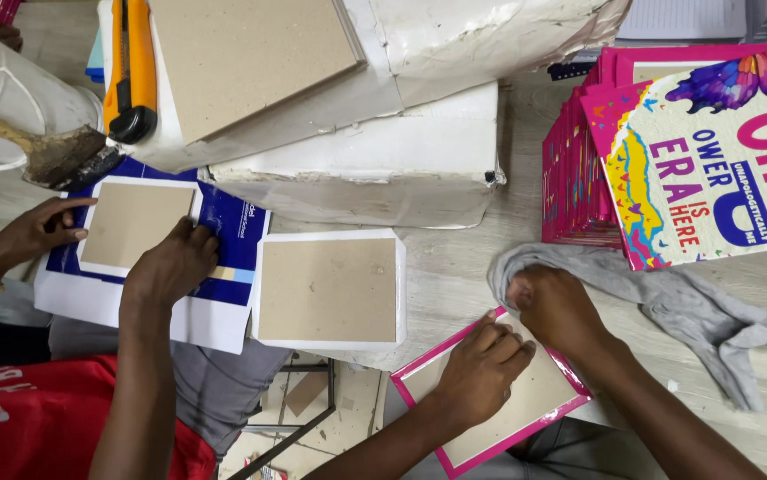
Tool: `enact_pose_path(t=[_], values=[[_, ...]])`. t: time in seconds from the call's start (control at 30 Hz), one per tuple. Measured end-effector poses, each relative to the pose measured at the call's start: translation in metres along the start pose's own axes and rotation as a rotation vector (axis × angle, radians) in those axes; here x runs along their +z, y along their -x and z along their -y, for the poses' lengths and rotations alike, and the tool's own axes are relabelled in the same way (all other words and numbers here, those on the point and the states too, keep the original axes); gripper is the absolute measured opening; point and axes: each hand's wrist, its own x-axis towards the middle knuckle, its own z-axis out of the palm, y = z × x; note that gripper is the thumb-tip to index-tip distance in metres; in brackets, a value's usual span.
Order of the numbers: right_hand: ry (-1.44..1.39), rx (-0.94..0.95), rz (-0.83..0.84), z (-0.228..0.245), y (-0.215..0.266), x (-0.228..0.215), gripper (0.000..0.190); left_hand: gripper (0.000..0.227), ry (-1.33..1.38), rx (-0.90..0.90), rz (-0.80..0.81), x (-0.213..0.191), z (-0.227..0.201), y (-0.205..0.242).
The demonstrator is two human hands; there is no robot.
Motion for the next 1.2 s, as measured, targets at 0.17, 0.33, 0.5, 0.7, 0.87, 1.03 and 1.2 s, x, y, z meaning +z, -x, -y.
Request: enact_pose_path(t=[0.17, 0.33, 0.5, 0.7, 0.87, 1.03, 1.2], values=[[-0.196, 0.015, -0.077, -0.011, 0.075, -0.009, 0.025, 0.053, -0.060, 0.000, -0.073, 0.002, -0.004, -0.006], [-0.173, 0.335, -0.079, -0.066, 0.169, -0.002, 0.020, 0.057, -0.059, 0.043, -0.059, -0.005, -0.007, -0.007], [0.210, 0.251, -0.593, -0.188, 0.201, -0.025, 0.049, 0.068, 0.014, -0.028, -0.062, 0.006, 0.002, 0.001], [0.198, 0.085, -1.170, -0.057, 0.222, -0.043, 0.066, 0.069, -0.099, -0.227, -0.282, -0.019, -0.018, -0.014], [-0.545, 0.462, -0.636, -0.028, 0.193, 0.040, 0.049, 0.046, -0.116, -0.306, -0.292, -0.013, -0.018, -0.015], [-0.473, 0.537, -0.178, -0.021, 0.167, 0.016, 0.021, 0.038, -0.091, -0.432, -0.276, -0.009, -0.012, -0.015], [-0.833, 0.017, -0.604, 0.025, 0.188, -0.098, 0.004, 0.025, 0.752, -0.385, -0.408, -0.104, -0.067, -0.059]])
